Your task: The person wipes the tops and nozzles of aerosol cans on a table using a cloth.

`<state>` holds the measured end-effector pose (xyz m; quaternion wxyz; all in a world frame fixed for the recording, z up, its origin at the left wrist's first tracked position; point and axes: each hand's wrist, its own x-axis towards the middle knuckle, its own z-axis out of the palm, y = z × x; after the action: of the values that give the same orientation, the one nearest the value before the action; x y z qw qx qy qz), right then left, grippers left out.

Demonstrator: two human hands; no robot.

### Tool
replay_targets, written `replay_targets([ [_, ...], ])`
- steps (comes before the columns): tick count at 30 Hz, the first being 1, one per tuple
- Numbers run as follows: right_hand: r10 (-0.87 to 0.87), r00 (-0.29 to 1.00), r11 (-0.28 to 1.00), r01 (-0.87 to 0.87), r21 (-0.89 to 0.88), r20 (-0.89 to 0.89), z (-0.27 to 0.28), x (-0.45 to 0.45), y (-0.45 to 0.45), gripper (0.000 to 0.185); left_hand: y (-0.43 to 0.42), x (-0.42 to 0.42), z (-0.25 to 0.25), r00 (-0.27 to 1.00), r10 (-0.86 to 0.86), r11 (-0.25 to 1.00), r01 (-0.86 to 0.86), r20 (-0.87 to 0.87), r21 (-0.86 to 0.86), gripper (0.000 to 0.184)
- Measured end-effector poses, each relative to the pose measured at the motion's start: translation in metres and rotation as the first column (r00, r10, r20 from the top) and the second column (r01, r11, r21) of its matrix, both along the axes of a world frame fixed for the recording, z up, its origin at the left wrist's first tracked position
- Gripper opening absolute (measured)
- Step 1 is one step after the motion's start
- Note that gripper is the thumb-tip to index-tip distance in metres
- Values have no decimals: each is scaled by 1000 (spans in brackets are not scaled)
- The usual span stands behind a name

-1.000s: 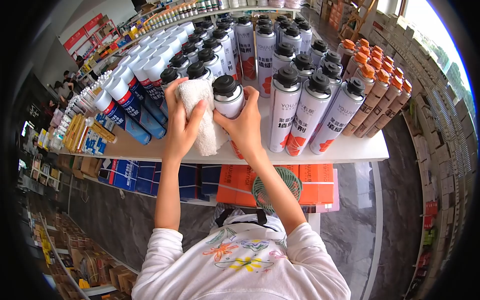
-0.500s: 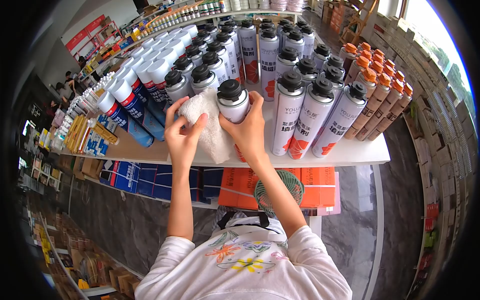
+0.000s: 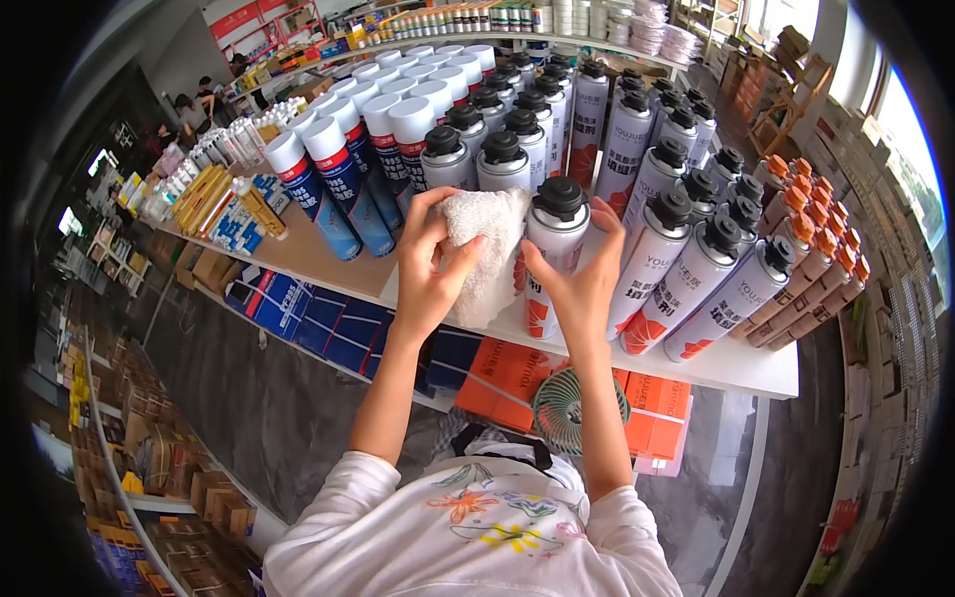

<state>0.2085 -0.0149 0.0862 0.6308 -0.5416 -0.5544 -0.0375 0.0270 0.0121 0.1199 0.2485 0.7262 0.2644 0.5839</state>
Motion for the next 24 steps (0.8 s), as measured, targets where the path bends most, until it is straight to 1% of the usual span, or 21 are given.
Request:
replay_targets([
  [1, -22, 1000, 999, 23, 40, -11, 0, -1, -4, 82, -1, 0, 1, 1000, -14, 1000, 14, -5, -11, 26],
  [2, -18, 1000, 999, 19, 40, -10, 1, -2, -9, 82, -2, -1, 2, 1000, -10, 1000, 10, -4, -10, 26],
  [4, -71, 995, 982, 58, 180, 67, 6, -6, -18, 82, -5, -1, 5, 998, -56, 998, 56, 0, -21, 25],
  [5, -70, 995, 971, 51, 233, 73, 9, -9, -21, 79, -8, -2, 8, 997, -77, 996, 77, 9, -48, 26],
  [6, -70, 995, 971, 51, 234, 72, 11, -11, -22, 79, -8, -4, 8, 997, -76, 996, 77, 8, -47, 26],
  [8, 27, 989, 970, -61, 235, 145, 14, -16, -26, 79, -8, -6, 8, 992, -129, 992, 130, -5, 10, 26],
  [9, 54, 990, 971, -83, 224, 132, 20, -22, -29, 75, -10, -8, 10, 992, -127, 992, 127, -5, 12, 26],
  [10, 58, 990, 970, -87, 226, 132, 20, -22, -29, 75, -14, -9, 12, 986, -167, 986, 167, 6, 9, 26],
  [11, 130, 978, 970, -159, 182, 161, 21, -22, -29, 74, -15, -11, 14, 979, -205, 979, 205, 17, 6, 26],
  [12, 204, 961, 964, -230, 134, 184, 21, -24, -28, 73, -14, -13, 13, 980, -200, 980, 200, 16, 7, 26],
  [13, 234, 958, 952, -261, 159, 168, 24, -26, -28, 69, -12, -15, 12, 974, -227, 971, 228, -11, 69, 26],
  [14, 244, 955, 949, -270, 161, 167, 25, -26, -28, 69, -12, -18, 11, 967, -250, 958, 253, -40, 131, 25],
  [15, 299, 940, 938, -321, 130, 167, 25, -25, -28, 69, -15, -22, 14, 966, -248, 960, 256, -76, 118, 25],
  [16, 353, 921, 923, -372, 101, 167, 27, -25, -29, 69, -19, -24, 18, 969, -236, 962, 244, -75, 120, 25],
  [17, 366, 922, 919, -379, 104, 127, 30, -28, -32, 62, -23, -27, 22, 975, -187, 965, 205, -118, 164, 25],
  [18, 376, 917, 915, -391, 104, 133, 30, -29, -34, 62, -25, -28, 23, 979, -134, 963, 166, -156, 211, 25],
  [19, 340, 933, 929, -353, 111, 119, 29, -29, -36, 57, -23, -25, 19, 989, -90, 966, 116, -119, 232, 26],
  [20, 303, 947, 942, -314, 117, 104, 29, -29, -37, 52, -25, -22, 20, 990, -80, 966, 105, -113, 237, 26],
  [21, 283, 956, 940, -293, 175, 83, 32, -29, -36, 43, -27, -20, 22, 996, -2, 972, 22, -88, 232, 28],
  [22, 286, 955, 939, -297, 173, 83, 31, -27, -37, 43, -31, -20, 23, 995, 65, 975, -48, -71, 216, 30],
  [24, 293, 944, 922, -322, 217, 153, 29, -22, -37, 43, -28, -20, 11, 997, 19, 998, -15, -71, 60, 45],
])
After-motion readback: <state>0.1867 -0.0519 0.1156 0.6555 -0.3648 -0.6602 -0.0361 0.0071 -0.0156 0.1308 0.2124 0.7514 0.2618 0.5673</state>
